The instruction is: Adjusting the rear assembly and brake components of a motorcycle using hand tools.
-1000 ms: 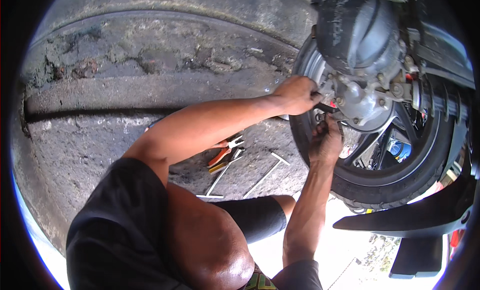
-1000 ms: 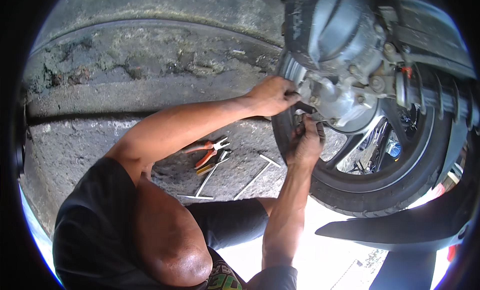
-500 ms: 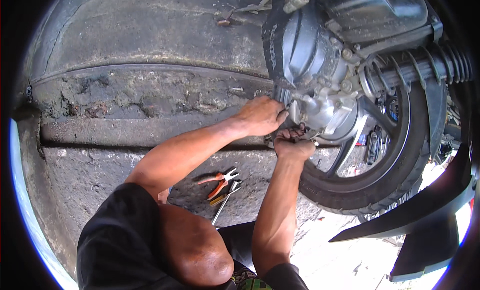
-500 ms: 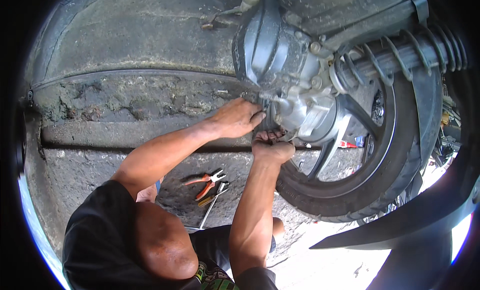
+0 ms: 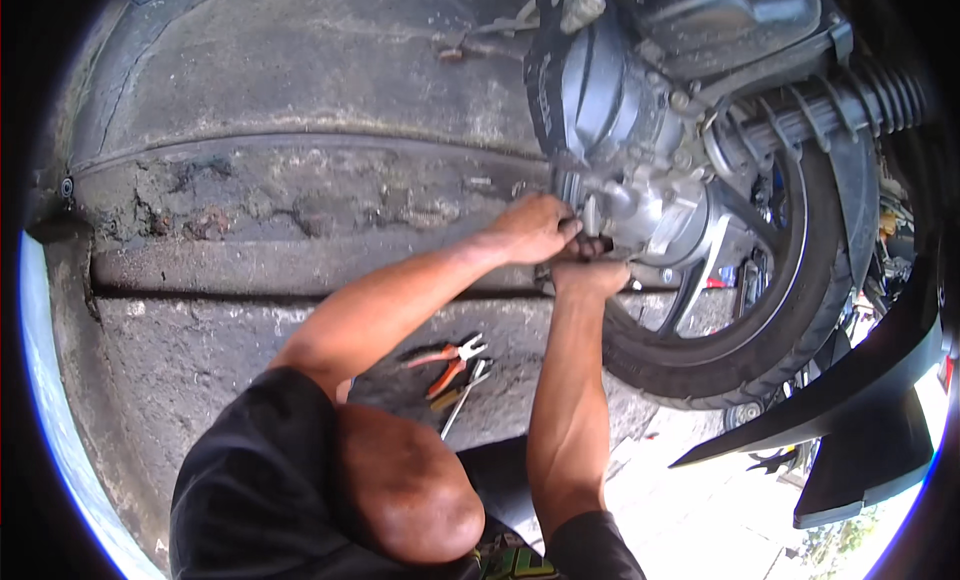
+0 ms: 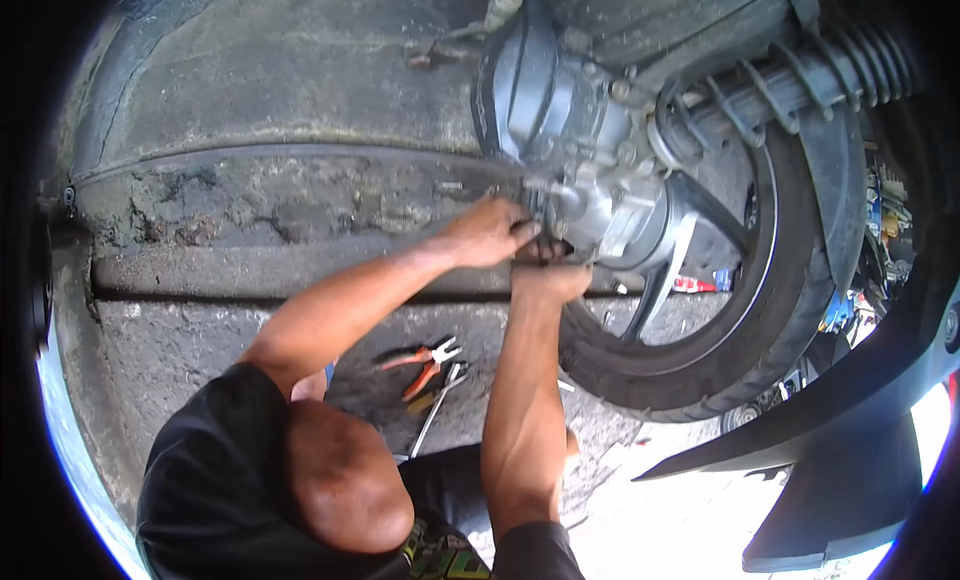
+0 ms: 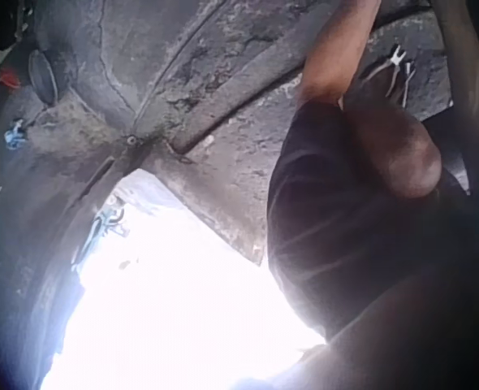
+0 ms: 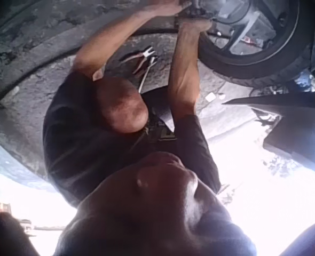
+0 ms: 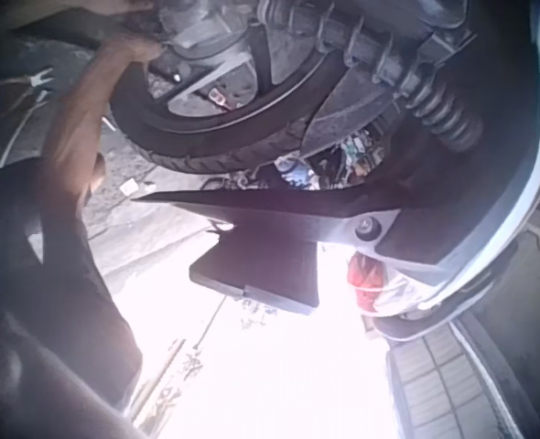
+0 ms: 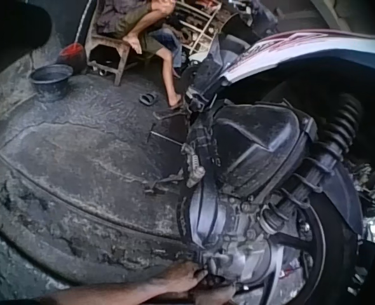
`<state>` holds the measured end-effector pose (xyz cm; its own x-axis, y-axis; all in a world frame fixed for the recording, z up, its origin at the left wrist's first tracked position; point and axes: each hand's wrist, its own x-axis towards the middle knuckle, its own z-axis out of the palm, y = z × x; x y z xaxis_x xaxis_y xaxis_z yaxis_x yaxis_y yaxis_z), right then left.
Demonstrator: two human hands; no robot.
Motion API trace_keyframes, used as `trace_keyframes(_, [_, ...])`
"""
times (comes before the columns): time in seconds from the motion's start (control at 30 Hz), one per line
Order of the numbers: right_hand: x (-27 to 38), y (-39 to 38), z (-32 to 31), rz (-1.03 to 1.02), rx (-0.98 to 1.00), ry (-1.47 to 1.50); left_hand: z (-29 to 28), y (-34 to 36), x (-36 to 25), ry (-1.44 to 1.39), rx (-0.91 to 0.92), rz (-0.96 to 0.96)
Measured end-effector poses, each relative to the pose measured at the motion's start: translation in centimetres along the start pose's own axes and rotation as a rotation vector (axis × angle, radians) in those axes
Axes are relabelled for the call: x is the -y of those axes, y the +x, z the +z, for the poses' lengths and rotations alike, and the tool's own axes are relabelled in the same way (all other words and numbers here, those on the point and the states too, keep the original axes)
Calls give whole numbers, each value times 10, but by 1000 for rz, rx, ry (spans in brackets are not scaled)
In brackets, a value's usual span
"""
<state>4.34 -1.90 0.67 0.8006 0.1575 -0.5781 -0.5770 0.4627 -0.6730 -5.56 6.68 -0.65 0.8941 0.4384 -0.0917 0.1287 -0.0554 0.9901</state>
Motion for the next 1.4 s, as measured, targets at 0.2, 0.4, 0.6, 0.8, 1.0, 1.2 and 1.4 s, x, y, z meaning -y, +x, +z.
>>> trace_keyframes(0.2, [24,-30,-37,-283,110,-386,25,11,26,-44,-130,51])
trace_keyframes(0.4, [59,-76,-42,-621,287,-1348,36,21,23,-260,-126,9])
trace_keyframes(0.6, [73,-69,-34,-494,166,-1477,40,20,18,-315,-38,-29])
trace_keyframes(0.8, [68,-46,-25,-166,209,-1039,40,17,12,-365,-25,-67])
trace_keyframes(1.0, [73,-42,-28,-132,248,-1032,38,17,9,-361,-25,-89])
trace_keyframes(1.2, [71,-40,-29,-138,269,-1030,37,18,11,-353,-22,-87])
trace_keyframes(1.4, [70,-43,-29,-141,259,-991,39,17,11,-353,-14,-86])
